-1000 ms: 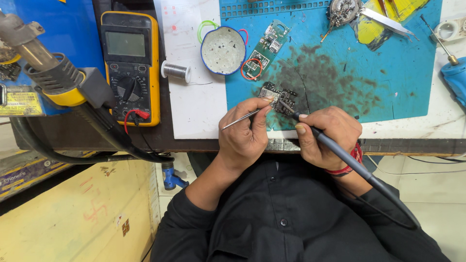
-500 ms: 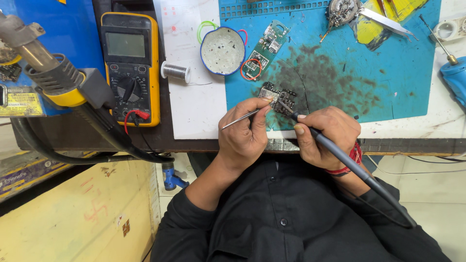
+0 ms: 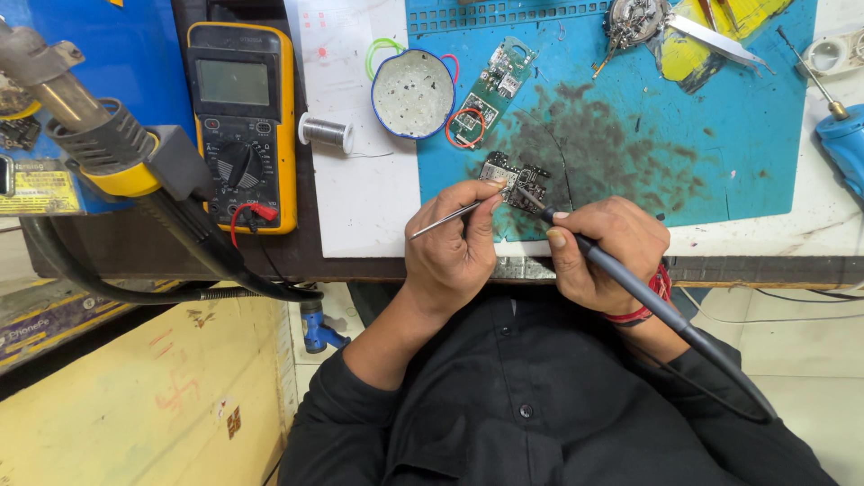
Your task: The person uses a soldering iron and tweezers to apply solder to multiple points on a small circuit board. The person holds the board steady with one hand while applying heat and solder with the other, working methodically across different components.
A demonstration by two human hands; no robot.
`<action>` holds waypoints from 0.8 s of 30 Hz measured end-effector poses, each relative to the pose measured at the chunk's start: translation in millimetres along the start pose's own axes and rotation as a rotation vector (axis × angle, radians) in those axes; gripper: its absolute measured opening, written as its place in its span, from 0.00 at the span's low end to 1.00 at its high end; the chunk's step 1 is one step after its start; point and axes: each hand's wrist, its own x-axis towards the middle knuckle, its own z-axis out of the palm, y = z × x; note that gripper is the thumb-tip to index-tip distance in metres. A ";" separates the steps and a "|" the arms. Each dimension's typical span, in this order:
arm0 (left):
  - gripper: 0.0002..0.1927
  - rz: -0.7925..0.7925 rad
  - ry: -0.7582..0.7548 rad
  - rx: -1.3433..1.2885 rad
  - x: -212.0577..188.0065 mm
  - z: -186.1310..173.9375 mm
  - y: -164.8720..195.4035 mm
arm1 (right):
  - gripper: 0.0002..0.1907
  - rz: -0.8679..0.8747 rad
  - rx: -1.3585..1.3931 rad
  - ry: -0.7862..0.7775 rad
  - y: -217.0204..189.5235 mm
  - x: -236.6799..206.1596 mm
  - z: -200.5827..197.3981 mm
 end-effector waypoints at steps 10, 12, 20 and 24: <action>0.06 0.006 0.005 0.002 0.5 -0.5 0.4 | 0.06 0.024 0.016 0.021 0.6 -1.5 0.7; 0.06 0.004 0.004 0.005 0.6 -0.1 1.0 | 0.07 0.018 0.015 0.019 1.1 -1.4 0.6; 0.06 0.002 0.003 -0.007 1.0 -0.7 1.5 | 0.07 0.022 0.016 0.015 0.7 -1.1 0.1; 0.06 -0.002 0.005 -0.018 1.2 -0.3 1.7 | 0.06 0.025 0.015 0.017 0.3 -0.9 -0.2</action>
